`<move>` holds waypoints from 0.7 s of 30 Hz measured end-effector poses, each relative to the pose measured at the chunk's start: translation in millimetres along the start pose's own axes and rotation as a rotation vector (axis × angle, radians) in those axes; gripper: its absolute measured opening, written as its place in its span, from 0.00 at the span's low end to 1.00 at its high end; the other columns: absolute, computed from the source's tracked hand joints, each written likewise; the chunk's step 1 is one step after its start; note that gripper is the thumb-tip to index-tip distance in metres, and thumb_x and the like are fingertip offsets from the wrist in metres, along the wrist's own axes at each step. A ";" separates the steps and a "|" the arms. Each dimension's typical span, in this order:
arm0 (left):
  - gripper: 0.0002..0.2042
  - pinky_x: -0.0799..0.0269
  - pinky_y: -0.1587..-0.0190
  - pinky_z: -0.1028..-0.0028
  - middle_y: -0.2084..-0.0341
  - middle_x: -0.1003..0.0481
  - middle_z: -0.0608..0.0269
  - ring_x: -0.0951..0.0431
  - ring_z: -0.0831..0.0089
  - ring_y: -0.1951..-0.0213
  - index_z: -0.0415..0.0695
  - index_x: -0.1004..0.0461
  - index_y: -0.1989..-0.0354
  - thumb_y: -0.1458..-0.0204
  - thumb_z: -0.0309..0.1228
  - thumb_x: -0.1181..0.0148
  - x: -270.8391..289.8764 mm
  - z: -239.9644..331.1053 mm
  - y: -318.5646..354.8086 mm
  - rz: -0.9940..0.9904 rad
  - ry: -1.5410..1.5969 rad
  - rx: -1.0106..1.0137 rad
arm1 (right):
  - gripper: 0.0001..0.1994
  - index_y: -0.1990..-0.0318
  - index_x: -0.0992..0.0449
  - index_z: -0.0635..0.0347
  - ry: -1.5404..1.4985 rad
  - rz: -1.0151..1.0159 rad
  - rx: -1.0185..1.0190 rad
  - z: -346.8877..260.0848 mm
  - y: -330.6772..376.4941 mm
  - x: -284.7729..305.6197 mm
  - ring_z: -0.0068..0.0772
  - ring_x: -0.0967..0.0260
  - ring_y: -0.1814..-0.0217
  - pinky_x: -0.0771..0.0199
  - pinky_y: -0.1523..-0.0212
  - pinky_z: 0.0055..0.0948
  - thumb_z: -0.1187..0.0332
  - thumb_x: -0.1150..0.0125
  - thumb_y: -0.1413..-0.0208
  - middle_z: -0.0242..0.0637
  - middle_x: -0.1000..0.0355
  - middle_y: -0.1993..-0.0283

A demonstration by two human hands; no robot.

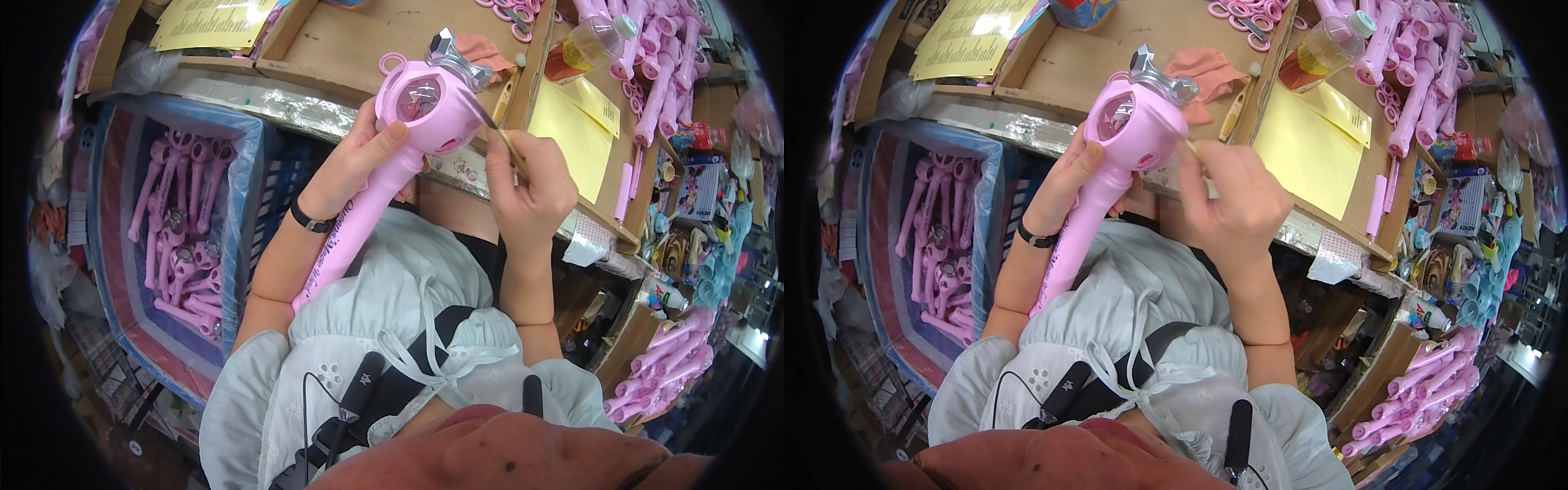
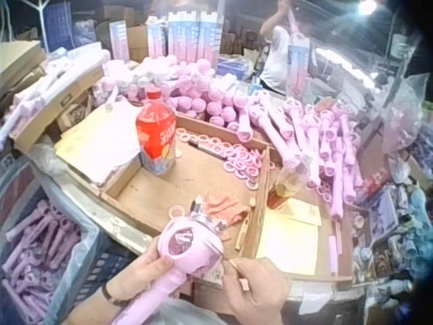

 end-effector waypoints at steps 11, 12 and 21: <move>0.28 0.28 0.80 0.76 0.71 0.26 0.52 0.25 0.71 0.81 0.43 0.50 0.40 0.42 0.45 0.49 0.1 0.3 -0.1 -0.007 0.011 -0.005 | 0.07 0.73 0.24 0.60 -0.027 -0.028 0.054 -4.0 2.0 -4.6 0.33 0.33 0.82 0.35 0.81 0.26 0.77 0.33 0.62 0.35 0.31 0.80; 0.28 0.28 0.80 0.76 0.71 0.26 0.52 0.25 0.71 0.81 0.43 0.50 0.40 0.42 0.45 0.49 0.1 0.0 -0.2 -0.009 0.012 -0.003 | 0.07 0.73 0.24 0.60 -0.033 0.008 -0.011 1.4 1.7 -1.8 0.33 0.33 0.81 0.34 0.80 0.26 0.78 0.33 0.62 0.36 0.31 0.80; 0.28 0.28 0.80 0.76 0.71 0.26 0.51 0.25 0.71 0.81 0.44 0.51 0.39 0.41 0.45 0.49 1.2 -1.8 -1.2 -0.011 0.027 -0.001 | 0.05 0.72 0.24 0.62 -0.060 0.006 -0.005 0.5 0.9 0.7 0.23 0.38 0.82 0.40 0.81 0.21 0.78 0.33 0.58 0.32 0.31 0.79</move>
Point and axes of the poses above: each hand's wrist, its own y-axis away from the middle knuckle, its own x-axis out of the back of the hand, z = x × y, the point moved 8 cm from there along -y, towards the middle knuckle
